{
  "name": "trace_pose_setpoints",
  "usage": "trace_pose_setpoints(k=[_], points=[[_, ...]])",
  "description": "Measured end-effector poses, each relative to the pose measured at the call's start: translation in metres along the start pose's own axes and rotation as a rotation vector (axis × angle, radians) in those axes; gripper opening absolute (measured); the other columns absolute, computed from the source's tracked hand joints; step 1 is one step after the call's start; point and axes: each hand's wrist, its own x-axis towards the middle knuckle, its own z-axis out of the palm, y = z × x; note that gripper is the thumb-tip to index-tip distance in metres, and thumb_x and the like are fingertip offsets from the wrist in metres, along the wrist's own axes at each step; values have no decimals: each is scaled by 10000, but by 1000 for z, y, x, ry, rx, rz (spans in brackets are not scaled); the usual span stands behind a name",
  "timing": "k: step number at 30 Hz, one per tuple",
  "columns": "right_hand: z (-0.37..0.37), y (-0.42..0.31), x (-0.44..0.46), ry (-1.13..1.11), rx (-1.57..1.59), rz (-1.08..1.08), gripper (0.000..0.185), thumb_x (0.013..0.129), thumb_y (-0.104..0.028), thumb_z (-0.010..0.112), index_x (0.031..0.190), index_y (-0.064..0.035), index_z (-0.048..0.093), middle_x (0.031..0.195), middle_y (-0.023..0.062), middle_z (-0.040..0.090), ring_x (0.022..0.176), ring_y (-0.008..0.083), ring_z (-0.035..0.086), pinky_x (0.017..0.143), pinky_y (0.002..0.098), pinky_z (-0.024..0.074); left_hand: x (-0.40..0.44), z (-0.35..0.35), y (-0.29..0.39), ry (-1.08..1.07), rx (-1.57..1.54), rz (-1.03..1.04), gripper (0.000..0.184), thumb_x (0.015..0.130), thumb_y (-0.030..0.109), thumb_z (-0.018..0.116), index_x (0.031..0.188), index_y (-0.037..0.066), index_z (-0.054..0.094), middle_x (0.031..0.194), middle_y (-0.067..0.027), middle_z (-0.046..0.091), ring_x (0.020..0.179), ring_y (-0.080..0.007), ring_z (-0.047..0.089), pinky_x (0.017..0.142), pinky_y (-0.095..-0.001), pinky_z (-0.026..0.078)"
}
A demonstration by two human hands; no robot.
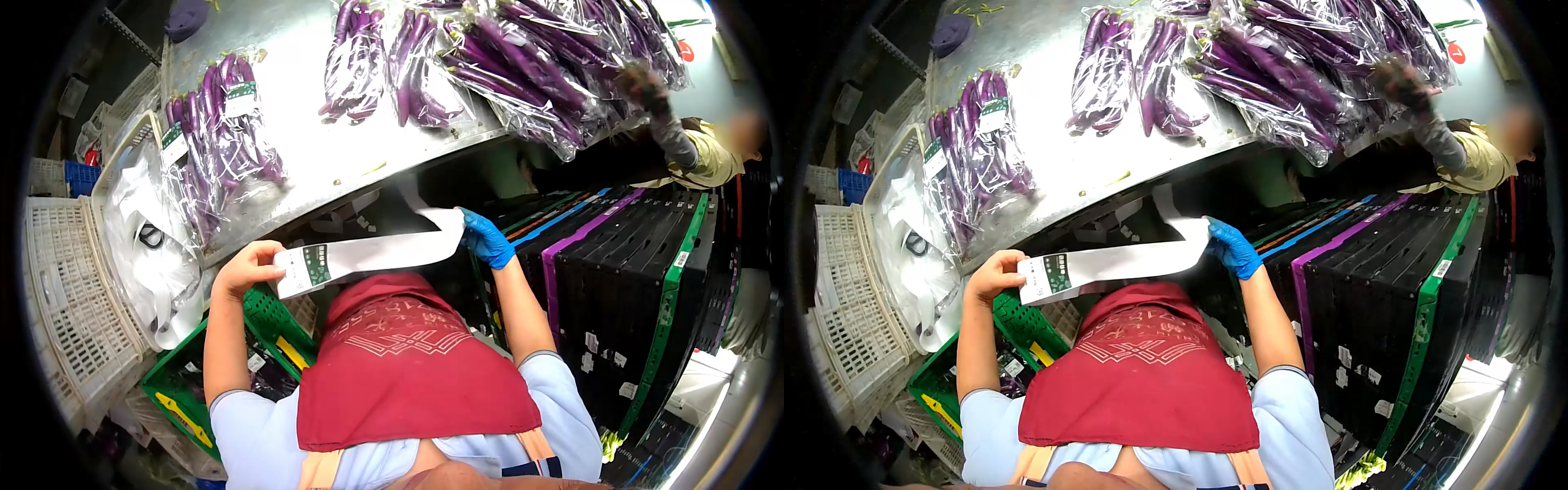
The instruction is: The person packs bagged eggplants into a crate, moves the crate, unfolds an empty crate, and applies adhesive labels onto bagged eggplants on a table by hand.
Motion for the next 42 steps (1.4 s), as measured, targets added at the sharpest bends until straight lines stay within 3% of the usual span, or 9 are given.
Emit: trace_pose_setpoints(k=[6, 10, 12, 13, 18, 31, 33, 38, 42], points=[[-21, 17, 21, 39, 640, -320, 356, 778, -130, 547, 1127, -78, 500, 1051, 117, 551, 906, 225, 546, 851, 396, 406, 6, 0, -9, -58, 88, -99, 186, 703, 128, 651, 811, 11, 555, 737, 16, 550, 696, -52, 495, 634, -205, 402], [-11, 21, 31, 727, -380, 209, 412, 752, -144, 578, 1143, -97, 459, 1064, 124, 508, 915, 237, 540, 797, 415, 421, 26, 24, -21, 168, 75, -114, 200, 721, 138, 635, 863, 6, 586, 753, 6, 573, 698, -65, 510, 643, -212, 410], [-20, 42, 37, 559, -1132, -482, 384, 753, -82, 561, 1125, -75, 464, 1050, 120, 512, 903, 213, 539, 760, 328, 444, 36, 43, -23, 296, -7, -64, 226, 730, 140, 627, 903, -1, 596, 786, -9, 591, 711, -78, 527, 659, -221, 417], [13, 39, 34, 391, -914, -587, 328, 760, -46, 552, 1082, -51, 489, 983, 99, 544, 866, 174, 545, 739, 261, 443, 41, 50, -27, 285, -68, -18, 237, 735, 135, 623, 925, -4, 597, 805, -16, 598, 728, -85, 536, 679, -226, 421], [178, 5, -8, -148, -1044, -697, 126, 776, -17, 541, 898, 12, 553, 907, 110, 579, 831, 187, 559, 759, 266, 434, 52, 87, -27, 260, -144, 164, 213, 769, 101, 596, 950, -12, 590, 872, -40, 606, 808, -110, 552, 763, -264, 427], [200, -56, 81, -159, -1204, -589, 370, 781, -215, 592, 1065, 6, 503, 943, 90, 568, 856, 126, 528, 730, 258, 431, 19, 87, -9, 152, -165, 325, 203, 748, 130, 526, 909, 8, 542, 881, -26, 559, 843, -92, 494, 782, -237, 380], [221, -83, 125, -162, -1340, -933, 469, 766, -280, 578, 1102, 22, 456, 987, 189, 542, 914, 277, 534, 803, 315, 408, 24, 93, -9, 202, -188, 322, 194, 749, 126, 523, 903, 10, 544, 873, -20, 559, 836, -88, 492, 774, -234, 381], [257, -102, 253, 181, -1783, -461, 687, 643, -571, 570, 1218, -224, 428, 1391, 147, 78, 1258, 426, -3, 840, 720, 150, 39, 106, -9, 357, -332, 326, 218, 751, 105, 494, 936, 1, 546, 896, -49, 576, 849, -124, 531, 774, -260, 414], [259, -70, 226, 100, -2096, -548, 605, 675, -550, 525, 1187, -234, 460, 1386, 133, 128, 1250, 435, 11, 857, 712, 63, 49, 105, -7, 391, -315, 377, 262, 750, 104, 481, 978, -15, 533, 912, -81, 583, 856, -157, 553, 778, -284, 430]])
